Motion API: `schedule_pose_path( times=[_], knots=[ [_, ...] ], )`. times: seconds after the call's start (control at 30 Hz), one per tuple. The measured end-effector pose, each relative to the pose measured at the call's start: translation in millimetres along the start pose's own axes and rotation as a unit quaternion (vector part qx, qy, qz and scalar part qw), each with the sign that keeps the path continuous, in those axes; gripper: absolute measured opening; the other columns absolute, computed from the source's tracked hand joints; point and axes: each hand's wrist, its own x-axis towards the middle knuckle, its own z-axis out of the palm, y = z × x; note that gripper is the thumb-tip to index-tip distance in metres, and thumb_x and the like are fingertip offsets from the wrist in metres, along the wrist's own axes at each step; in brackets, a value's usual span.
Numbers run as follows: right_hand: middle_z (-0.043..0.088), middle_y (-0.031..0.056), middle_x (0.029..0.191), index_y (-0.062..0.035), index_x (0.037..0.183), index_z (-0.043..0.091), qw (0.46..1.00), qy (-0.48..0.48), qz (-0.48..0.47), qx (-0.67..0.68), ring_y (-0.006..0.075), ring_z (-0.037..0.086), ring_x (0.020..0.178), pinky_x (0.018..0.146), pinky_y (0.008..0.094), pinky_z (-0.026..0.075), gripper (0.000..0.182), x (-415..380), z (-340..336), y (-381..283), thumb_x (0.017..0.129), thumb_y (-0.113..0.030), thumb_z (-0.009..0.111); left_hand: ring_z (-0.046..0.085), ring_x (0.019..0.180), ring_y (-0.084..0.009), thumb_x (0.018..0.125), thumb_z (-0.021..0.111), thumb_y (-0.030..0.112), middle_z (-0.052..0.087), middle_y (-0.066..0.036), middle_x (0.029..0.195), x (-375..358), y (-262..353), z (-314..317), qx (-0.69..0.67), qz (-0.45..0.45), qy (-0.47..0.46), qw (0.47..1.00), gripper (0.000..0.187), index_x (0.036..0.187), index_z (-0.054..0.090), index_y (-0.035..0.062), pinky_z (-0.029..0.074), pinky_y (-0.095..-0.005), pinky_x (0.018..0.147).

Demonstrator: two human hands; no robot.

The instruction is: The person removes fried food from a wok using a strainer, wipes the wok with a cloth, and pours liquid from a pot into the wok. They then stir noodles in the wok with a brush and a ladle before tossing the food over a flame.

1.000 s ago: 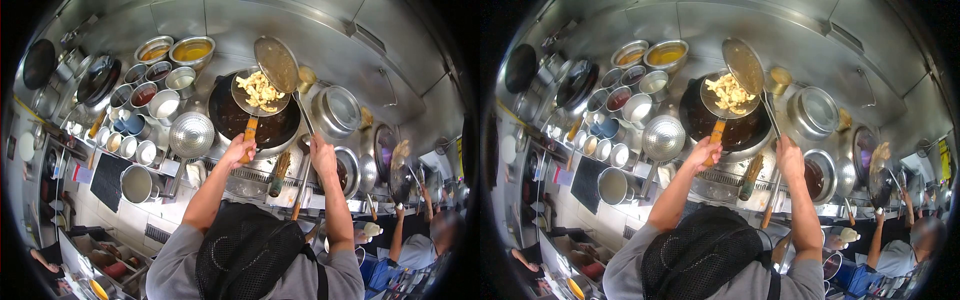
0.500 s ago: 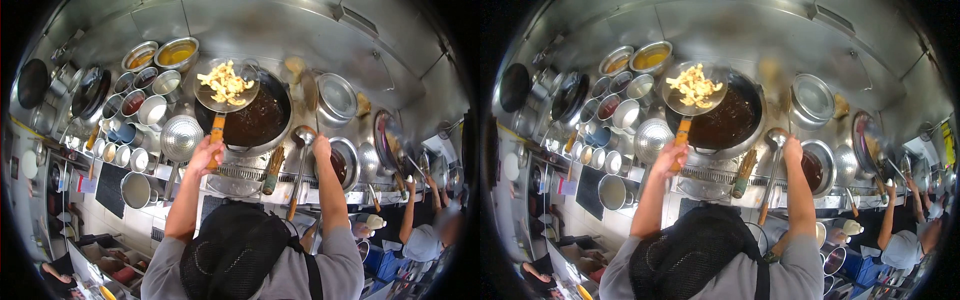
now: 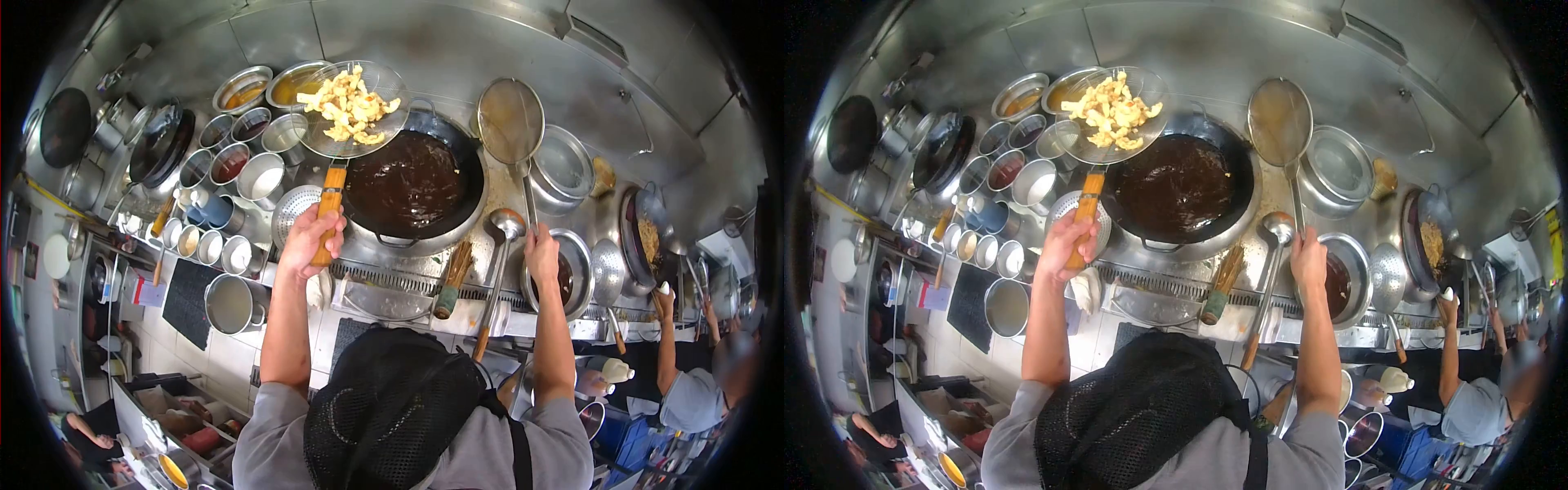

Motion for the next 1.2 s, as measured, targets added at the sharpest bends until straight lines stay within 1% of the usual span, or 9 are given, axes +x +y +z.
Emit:
schedule_pose_path(
  times=[0.1,0.17,0.2,0.27,0.5,0.7,0.87,0.97,1.2],
  knots=[
    [0.064,0.0308,0.078,0.0009,0.109,0.059,0.998,-0.008,-0.006,0.056,0.0483,0.064,0.076,0.067,0.0546,0.050,0.023,-4.0,19.5,20.2,0.092,-0.015,0.056,0.048,0.052,-0.0098,0.095,0.057,0.013,0.054,-0.006,0.082,-3.6,-3.8,1.0,-0.004,-0.002,-0.002,1.000,0.023,0.112,0.047,0.0013,0.044,-0.0255,0.045],
    [0.065,0.0211,0.067,0.0025,0.108,0.060,0.991,-0.014,0.023,0.131,0.0354,0.066,0.058,0.052,0.0437,0.049,0.025,-6.0,28.9,29.0,0.093,-0.017,0.056,0.048,0.052,-0.0100,0.095,0.057,0.013,0.054,-0.006,0.082,-4.2,-7.9,1.6,-0.003,-0.003,-0.003,1.000,0.023,0.112,0.047,0.0014,0.044,-0.0256,0.045],
    [0.065,0.0211,0.067,0.0025,0.108,0.060,0.991,-0.014,0.023,0.131,0.0354,0.066,0.058,0.052,0.0437,0.049,0.025,-8.1,28.3,27.3,0.093,-0.017,0.056,0.048,0.052,-0.0099,0.095,0.057,0.014,0.054,-0.006,0.082,-4.2,-10.7,0.9,-0.008,-0.006,-0.009,1.000,0.023,0.112,0.047,0.0015,0.044,-0.0254,0.045],
    [0.055,0.0022,0.057,0.0021,0.106,0.061,0.950,-0.049,0.119,0.283,0.0112,0.050,0.043,0.039,0.0276,0.038,0.024,-14.7,27.3,24.7,0.095,-0.019,0.057,0.048,0.052,-0.0097,0.096,0.057,0.014,0.054,-0.005,0.082,-5.5,-16.1,0.3,-0.012,-0.011,-0.016,1.000,0.023,0.112,0.047,0.0016,0.044,-0.0252,0.045],
    [0.045,-0.0020,0.053,-0.0051,0.091,0.057,0.791,-0.067,0.236,0.561,0.0065,0.040,0.038,0.033,0.0237,0.030,0.018,-52.6,10.2,53.9,0.095,-0.022,0.060,0.047,0.051,-0.0075,0.095,0.058,0.015,0.054,-0.004,0.083,-10.4,-35.1,-1.3,-0.017,-0.023,-0.019,0.999,0.024,0.113,0.048,0.0029,0.042,-0.0233,0.045],
    [0.045,-0.0023,0.048,-0.0060,0.091,0.057,0.837,0.015,0.260,0.481,0.0067,0.037,0.032,0.030,0.0227,0.028,0.019,-154.0,11.1,82.7,0.095,-0.024,0.062,0.044,0.050,-0.0055,0.095,0.060,0.017,0.053,-0.003,0.083,-16.1,-53.5,-6.2,-0.035,-0.035,-0.016,0.999,0.027,0.115,0.049,0.0035,0.040,-0.0212,0.043],
    [0.044,-0.0022,0.049,-0.0063,0.092,0.059,0.819,0.059,0.323,0.470,0.0072,0.037,0.032,0.029,0.0224,0.027,0.018,-229.4,29.0,102.8,0.093,-0.024,0.064,0.045,0.051,-0.0066,0.095,0.059,0.017,0.052,-0.004,0.085,-20.7,-74.4,-18.9,-0.050,-0.053,-0.045,0.996,0.027,0.117,0.046,0.0045,0.041,-0.0227,0.044],
    [0.045,-0.0022,0.051,-0.0062,0.092,0.059,0.785,0.080,0.358,0.500,0.0074,0.038,0.033,0.028,0.0223,0.029,0.017,-250.3,36.5,109.9,0.093,-0.022,0.065,0.045,0.050,-0.0066,0.096,0.058,0.017,0.052,-0.004,0.085,-23.3,-85.1,-27.8,-0.047,-0.052,-0.060,0.996,0.029,0.119,0.046,0.0035,0.041,-0.0223,0.044],
    [0.052,-0.0002,0.056,-0.0065,0.092,0.059,0.813,0.049,0.373,0.445,0.0095,0.049,0.038,0.033,0.0225,0.035,0.022,-259.0,46.0,124.1,0.092,-0.027,0.066,0.044,0.048,-0.0078,0.096,0.056,0.015,0.051,-0.005,0.082,-34.7,-95.1,-39.0,-0.062,-0.074,-0.063,0.993,0.029,0.120,0.046,0.0044,0.042,-0.0231,0.043]
  ],
)
